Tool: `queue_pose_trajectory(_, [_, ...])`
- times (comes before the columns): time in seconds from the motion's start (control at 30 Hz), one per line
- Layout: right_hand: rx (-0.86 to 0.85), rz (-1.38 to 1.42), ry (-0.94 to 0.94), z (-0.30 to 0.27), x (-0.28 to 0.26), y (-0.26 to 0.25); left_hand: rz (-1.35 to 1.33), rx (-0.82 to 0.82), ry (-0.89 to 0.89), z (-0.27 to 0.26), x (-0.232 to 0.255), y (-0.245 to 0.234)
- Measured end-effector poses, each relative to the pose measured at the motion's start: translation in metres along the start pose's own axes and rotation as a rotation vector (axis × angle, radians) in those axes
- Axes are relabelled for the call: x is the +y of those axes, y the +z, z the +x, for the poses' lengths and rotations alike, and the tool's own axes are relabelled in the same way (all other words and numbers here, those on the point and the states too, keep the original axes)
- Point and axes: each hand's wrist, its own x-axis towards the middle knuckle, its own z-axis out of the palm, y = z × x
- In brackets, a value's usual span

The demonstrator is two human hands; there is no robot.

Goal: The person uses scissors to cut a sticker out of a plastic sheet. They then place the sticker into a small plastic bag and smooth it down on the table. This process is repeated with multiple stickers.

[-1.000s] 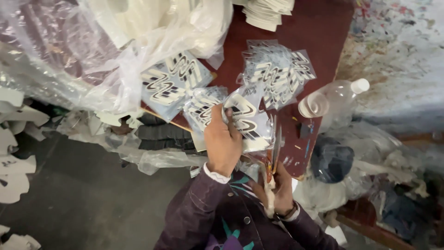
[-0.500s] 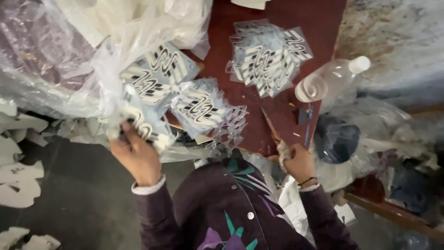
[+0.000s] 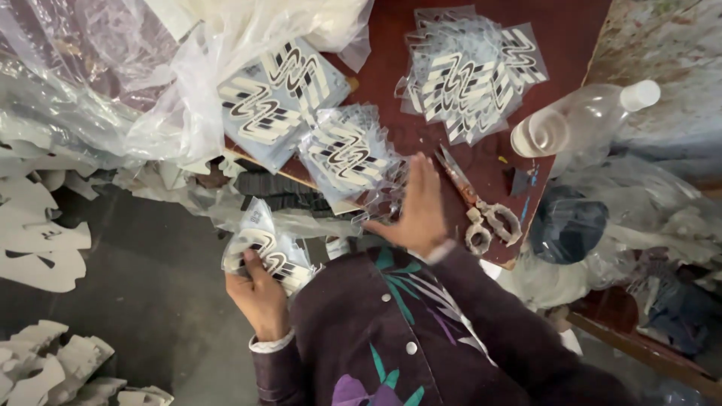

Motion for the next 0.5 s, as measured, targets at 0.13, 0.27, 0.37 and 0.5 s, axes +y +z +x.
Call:
queue_pose_trajectory(0.13, [0.091,-0.125,-0.064,-0.004,0.021,0.06,0.013,0.018,-0.086,-0.007,-0.007,-0.011])
queue_pose_trajectory(0.27, [0.122,-0.261,-0.19,-0.061,0.06,0.058,0.183,0.0,-0.046,-0.003,-0.028,-0.018])
queue_pose_trajectory(0.37, [0.122,0.12,-0.415,-0.139,0.092,0.033,0.099,-0.094,0.05,-0.011,-0.035,-0.019])
queue_pose_trajectory(0.5, [0.063,0.178,-0.052,-0.245,0.159,0.04,0.103,-0.169,-0.024,-0.009,-0.027,0.003])
